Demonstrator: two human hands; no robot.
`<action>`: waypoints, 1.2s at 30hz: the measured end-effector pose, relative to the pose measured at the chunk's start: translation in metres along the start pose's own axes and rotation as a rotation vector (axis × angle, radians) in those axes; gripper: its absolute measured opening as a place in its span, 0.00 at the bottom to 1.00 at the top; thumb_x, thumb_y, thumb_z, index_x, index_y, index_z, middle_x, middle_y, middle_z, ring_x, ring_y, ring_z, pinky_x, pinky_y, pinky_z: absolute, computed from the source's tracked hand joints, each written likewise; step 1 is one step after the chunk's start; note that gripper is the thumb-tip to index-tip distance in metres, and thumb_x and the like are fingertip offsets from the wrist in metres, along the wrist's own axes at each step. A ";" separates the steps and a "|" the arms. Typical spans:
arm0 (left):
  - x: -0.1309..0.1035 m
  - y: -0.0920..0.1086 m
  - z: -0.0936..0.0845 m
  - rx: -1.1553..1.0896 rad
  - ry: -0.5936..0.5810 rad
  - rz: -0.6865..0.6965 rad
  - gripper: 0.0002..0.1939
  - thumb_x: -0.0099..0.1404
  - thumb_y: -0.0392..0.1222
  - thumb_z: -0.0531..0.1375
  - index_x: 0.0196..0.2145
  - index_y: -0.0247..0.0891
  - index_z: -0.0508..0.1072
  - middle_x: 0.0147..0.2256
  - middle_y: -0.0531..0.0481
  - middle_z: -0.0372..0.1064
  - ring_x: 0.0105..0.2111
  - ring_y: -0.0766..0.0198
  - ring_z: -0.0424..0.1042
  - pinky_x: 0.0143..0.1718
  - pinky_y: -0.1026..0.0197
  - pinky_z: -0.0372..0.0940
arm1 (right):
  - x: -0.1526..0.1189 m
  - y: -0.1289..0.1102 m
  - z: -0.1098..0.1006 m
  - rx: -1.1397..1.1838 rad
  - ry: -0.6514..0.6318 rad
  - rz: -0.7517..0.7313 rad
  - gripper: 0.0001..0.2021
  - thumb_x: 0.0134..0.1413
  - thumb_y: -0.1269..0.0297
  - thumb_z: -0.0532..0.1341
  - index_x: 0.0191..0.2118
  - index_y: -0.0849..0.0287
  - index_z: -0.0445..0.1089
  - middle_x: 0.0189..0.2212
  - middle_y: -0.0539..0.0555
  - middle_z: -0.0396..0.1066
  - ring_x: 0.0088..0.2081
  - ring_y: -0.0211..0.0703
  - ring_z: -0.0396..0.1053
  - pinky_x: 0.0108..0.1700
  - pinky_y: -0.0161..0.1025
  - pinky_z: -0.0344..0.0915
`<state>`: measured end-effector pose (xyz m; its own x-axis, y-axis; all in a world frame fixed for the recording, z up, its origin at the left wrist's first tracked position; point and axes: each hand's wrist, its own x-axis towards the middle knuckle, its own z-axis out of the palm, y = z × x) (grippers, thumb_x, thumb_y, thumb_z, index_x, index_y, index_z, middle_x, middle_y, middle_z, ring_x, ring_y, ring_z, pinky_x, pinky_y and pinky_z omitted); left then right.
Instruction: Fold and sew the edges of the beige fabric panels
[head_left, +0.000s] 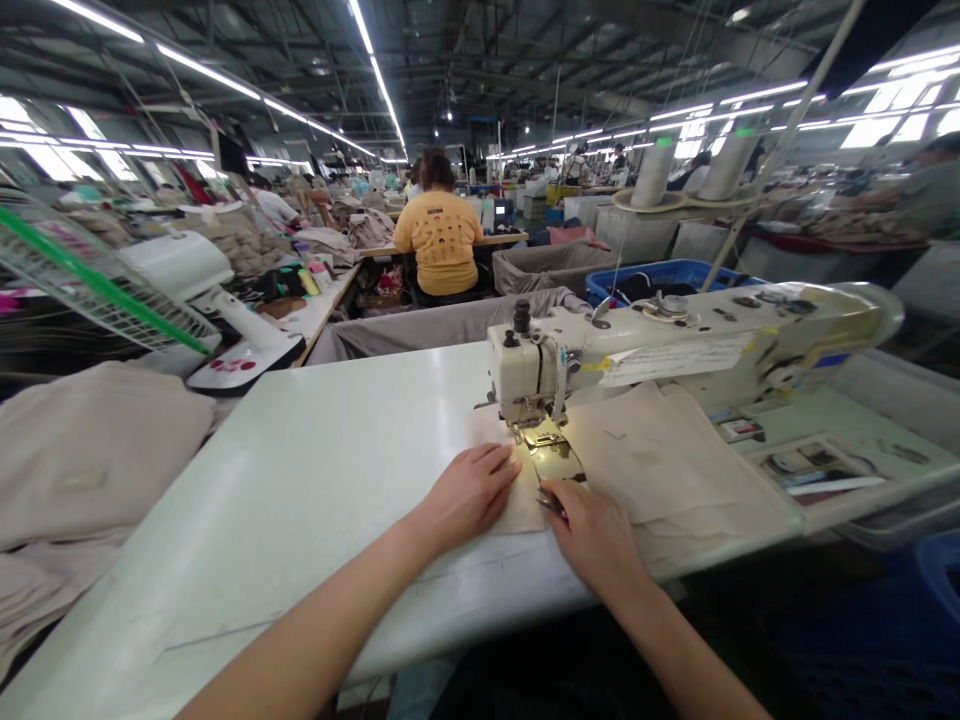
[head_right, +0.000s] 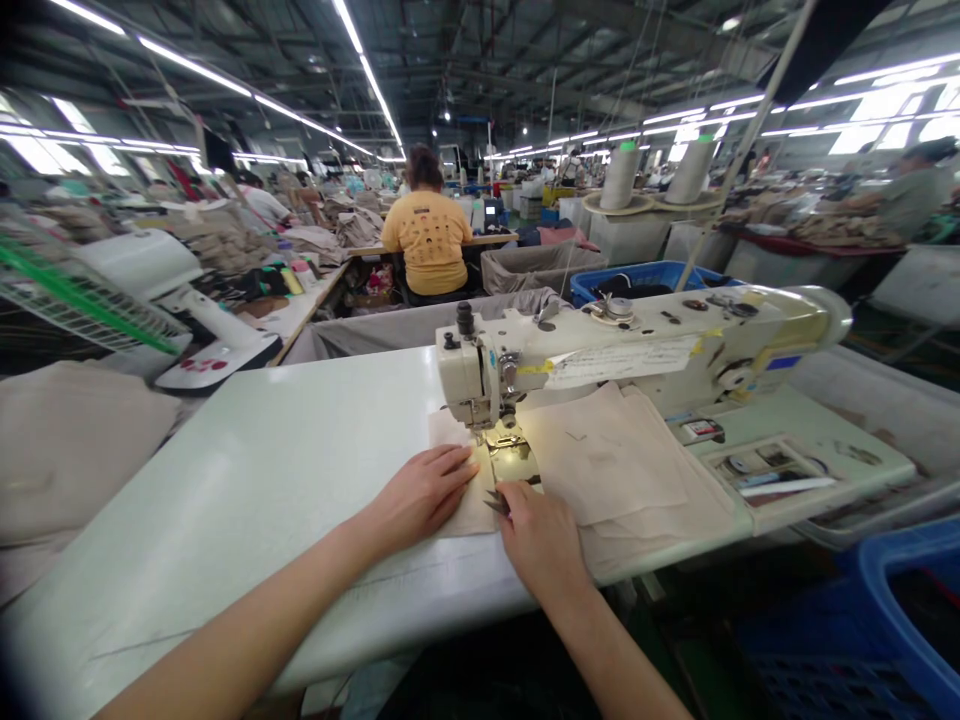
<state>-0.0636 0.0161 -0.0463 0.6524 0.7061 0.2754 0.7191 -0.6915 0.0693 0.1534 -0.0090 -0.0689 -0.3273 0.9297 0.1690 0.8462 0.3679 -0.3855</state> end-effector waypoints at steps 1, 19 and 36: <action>0.000 0.000 0.000 0.000 0.002 0.001 0.16 0.70 0.36 0.53 0.53 0.35 0.72 0.55 0.37 0.70 0.55 0.49 0.69 0.54 0.47 0.69 | 0.000 0.000 0.000 0.002 0.003 0.000 0.12 0.62 0.72 0.58 0.48 0.54 0.72 0.44 0.54 0.79 0.41 0.46 0.76 0.41 0.36 0.67; -0.026 0.014 -0.025 0.022 -0.085 -0.101 0.18 0.71 0.44 0.56 0.56 0.37 0.68 0.59 0.38 0.65 0.58 0.48 0.65 0.59 0.44 0.62 | -0.003 0.004 0.005 -0.046 0.105 -0.060 0.15 0.57 0.75 0.59 0.48 0.57 0.74 0.42 0.52 0.80 0.37 0.47 0.78 0.36 0.38 0.68; -0.015 -0.005 0.007 0.190 0.006 -0.307 0.21 0.70 0.35 0.51 0.59 0.34 0.68 0.59 0.36 0.66 0.59 0.48 0.66 0.59 0.46 0.64 | -0.024 0.051 -0.035 0.145 0.406 -0.158 0.14 0.58 0.74 0.55 0.47 0.58 0.72 0.41 0.57 0.78 0.41 0.45 0.77 0.44 0.40 0.73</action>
<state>-0.0748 0.0099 -0.0577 0.3983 0.8749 0.2754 0.9132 -0.4065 -0.0294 0.2197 -0.0134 -0.0607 -0.2320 0.7905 0.5668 0.7222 0.5304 -0.4441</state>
